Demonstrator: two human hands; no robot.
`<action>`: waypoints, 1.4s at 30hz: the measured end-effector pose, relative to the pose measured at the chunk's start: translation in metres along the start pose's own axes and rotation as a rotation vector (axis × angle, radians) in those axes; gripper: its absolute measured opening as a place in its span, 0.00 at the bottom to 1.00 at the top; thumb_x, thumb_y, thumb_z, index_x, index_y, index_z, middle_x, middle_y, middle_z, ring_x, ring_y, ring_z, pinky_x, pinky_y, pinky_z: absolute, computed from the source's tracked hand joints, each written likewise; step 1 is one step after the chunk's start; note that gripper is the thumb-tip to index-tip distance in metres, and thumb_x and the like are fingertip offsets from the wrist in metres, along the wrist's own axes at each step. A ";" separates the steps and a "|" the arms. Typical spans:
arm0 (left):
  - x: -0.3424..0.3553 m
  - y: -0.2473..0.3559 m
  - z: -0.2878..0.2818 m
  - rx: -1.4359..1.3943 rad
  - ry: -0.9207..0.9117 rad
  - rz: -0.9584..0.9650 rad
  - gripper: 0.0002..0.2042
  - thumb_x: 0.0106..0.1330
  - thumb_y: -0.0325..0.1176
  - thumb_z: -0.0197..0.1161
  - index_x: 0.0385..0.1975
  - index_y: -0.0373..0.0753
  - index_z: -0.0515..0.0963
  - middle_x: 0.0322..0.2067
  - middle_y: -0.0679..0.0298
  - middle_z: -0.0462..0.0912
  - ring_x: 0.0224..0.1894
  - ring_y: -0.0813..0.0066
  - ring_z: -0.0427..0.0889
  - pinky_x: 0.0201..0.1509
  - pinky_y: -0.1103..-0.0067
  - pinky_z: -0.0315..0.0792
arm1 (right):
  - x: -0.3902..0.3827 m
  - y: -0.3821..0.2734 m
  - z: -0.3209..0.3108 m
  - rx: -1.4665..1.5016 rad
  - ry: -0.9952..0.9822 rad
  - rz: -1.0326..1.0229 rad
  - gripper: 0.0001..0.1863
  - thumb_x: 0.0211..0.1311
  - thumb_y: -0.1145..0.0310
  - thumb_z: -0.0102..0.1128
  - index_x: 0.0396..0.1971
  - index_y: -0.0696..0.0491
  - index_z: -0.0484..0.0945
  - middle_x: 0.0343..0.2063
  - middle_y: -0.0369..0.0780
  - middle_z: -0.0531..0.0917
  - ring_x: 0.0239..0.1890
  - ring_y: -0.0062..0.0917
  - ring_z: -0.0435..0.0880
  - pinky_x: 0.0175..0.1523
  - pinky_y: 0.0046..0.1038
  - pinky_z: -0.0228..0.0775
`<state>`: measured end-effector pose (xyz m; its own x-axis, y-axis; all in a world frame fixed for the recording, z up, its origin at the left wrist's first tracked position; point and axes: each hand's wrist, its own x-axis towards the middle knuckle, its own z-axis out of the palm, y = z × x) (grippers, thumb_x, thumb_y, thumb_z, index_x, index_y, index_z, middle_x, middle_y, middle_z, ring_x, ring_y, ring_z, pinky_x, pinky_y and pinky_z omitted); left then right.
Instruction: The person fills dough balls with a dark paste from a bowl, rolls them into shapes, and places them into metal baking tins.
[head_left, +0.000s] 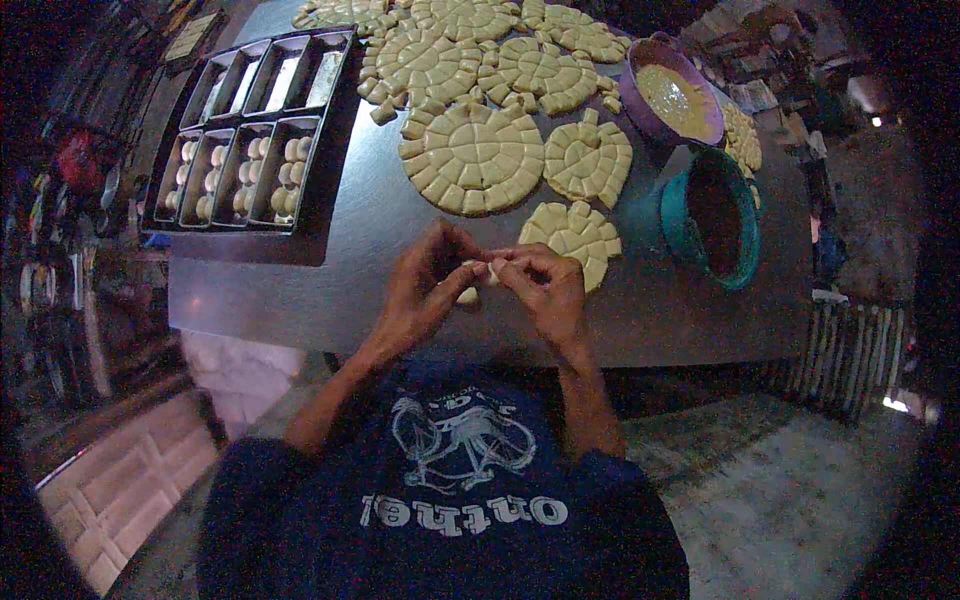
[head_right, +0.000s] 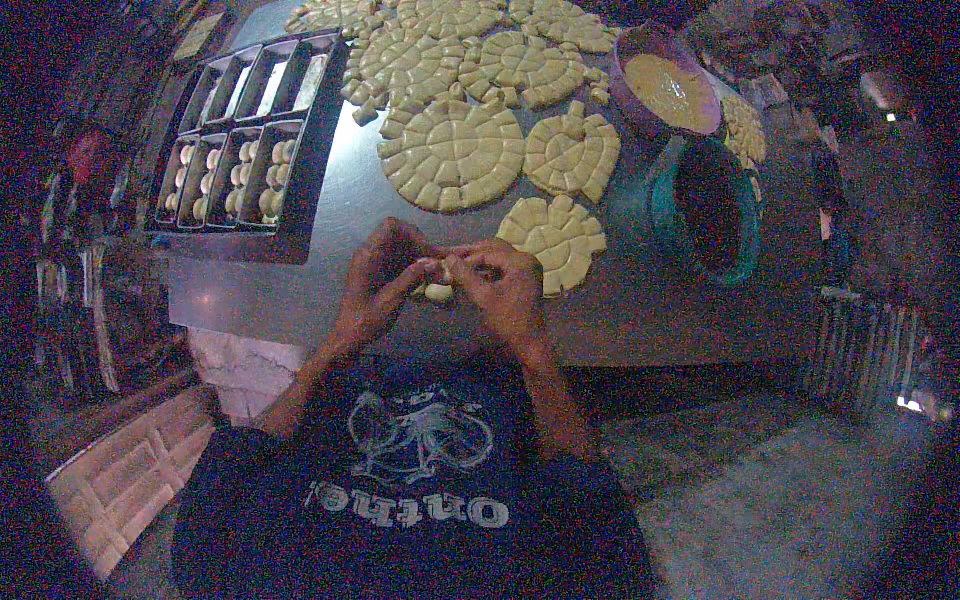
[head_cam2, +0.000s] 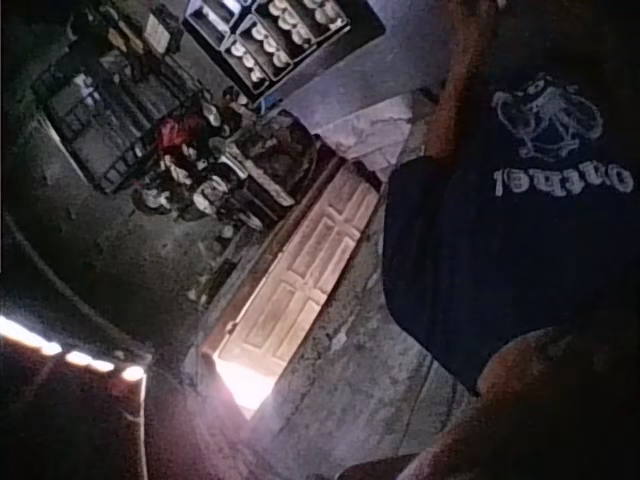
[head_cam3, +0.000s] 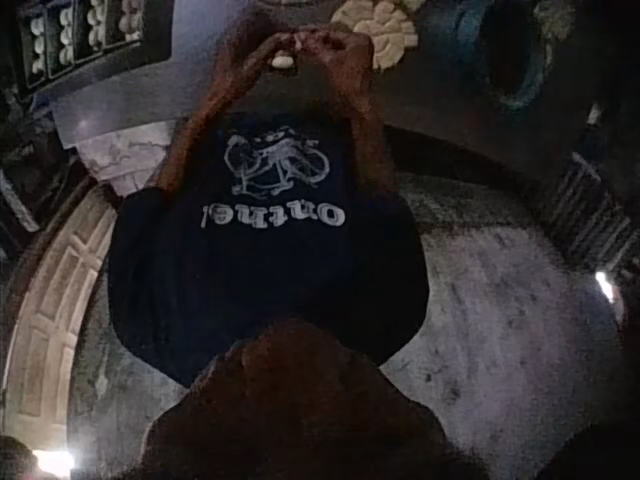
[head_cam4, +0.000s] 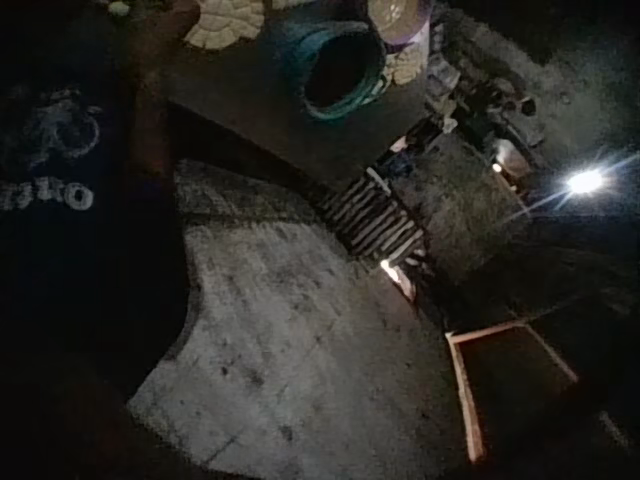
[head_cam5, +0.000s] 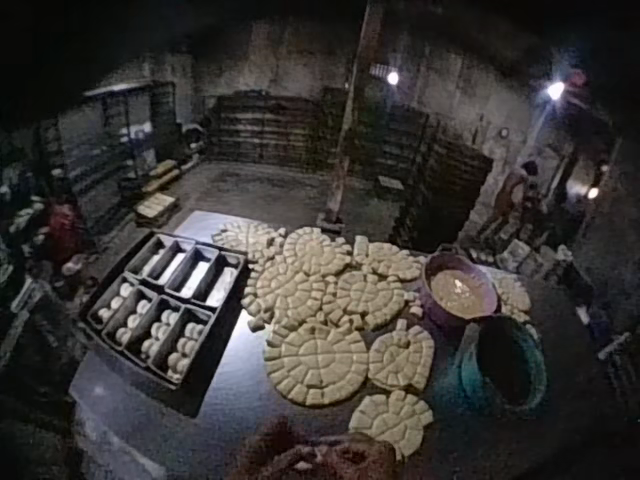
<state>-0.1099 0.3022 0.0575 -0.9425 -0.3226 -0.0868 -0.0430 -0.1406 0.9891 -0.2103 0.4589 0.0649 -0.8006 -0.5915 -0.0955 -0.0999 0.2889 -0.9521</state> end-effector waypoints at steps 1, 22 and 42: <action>0.002 -0.003 -0.001 -0.037 0.004 0.030 0.17 0.66 0.28 0.62 0.52 0.36 0.70 0.38 0.62 0.82 0.38 0.76 0.81 0.37 0.78 0.78 | 0.003 0.006 0.000 0.039 -0.021 0.026 0.06 0.55 0.69 0.69 0.26 0.56 0.85 0.34 0.40 0.86 0.38 0.26 0.85 0.43 0.27 0.76; 0.000 -0.028 -0.059 -0.401 0.097 -0.061 0.29 0.56 0.23 0.65 0.59 0.39 0.67 0.49 0.57 0.78 0.55 0.66 0.76 0.64 0.69 0.69 | -0.030 0.118 0.030 -0.716 0.097 -0.303 0.13 0.53 0.80 0.62 0.40 0.55 0.82 0.43 0.42 0.82 0.46 0.38 0.80 0.52 0.35 0.73; -0.011 -0.043 -0.041 -0.329 0.274 -0.212 0.20 0.58 0.25 0.63 0.52 0.36 0.72 0.45 0.59 0.79 0.49 0.69 0.78 0.58 0.73 0.72 | 0.023 0.215 -0.178 -0.732 0.243 -0.314 0.13 0.54 0.80 0.59 0.41 0.58 0.80 0.40 0.42 0.82 0.40 0.33 0.83 0.41 0.31 0.77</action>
<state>-0.0842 0.2736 0.0111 -0.8002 -0.4836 -0.3546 -0.0760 -0.5048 0.8599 -0.3552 0.6413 -0.0908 -0.7683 -0.5717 0.2880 -0.6315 0.6035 -0.4868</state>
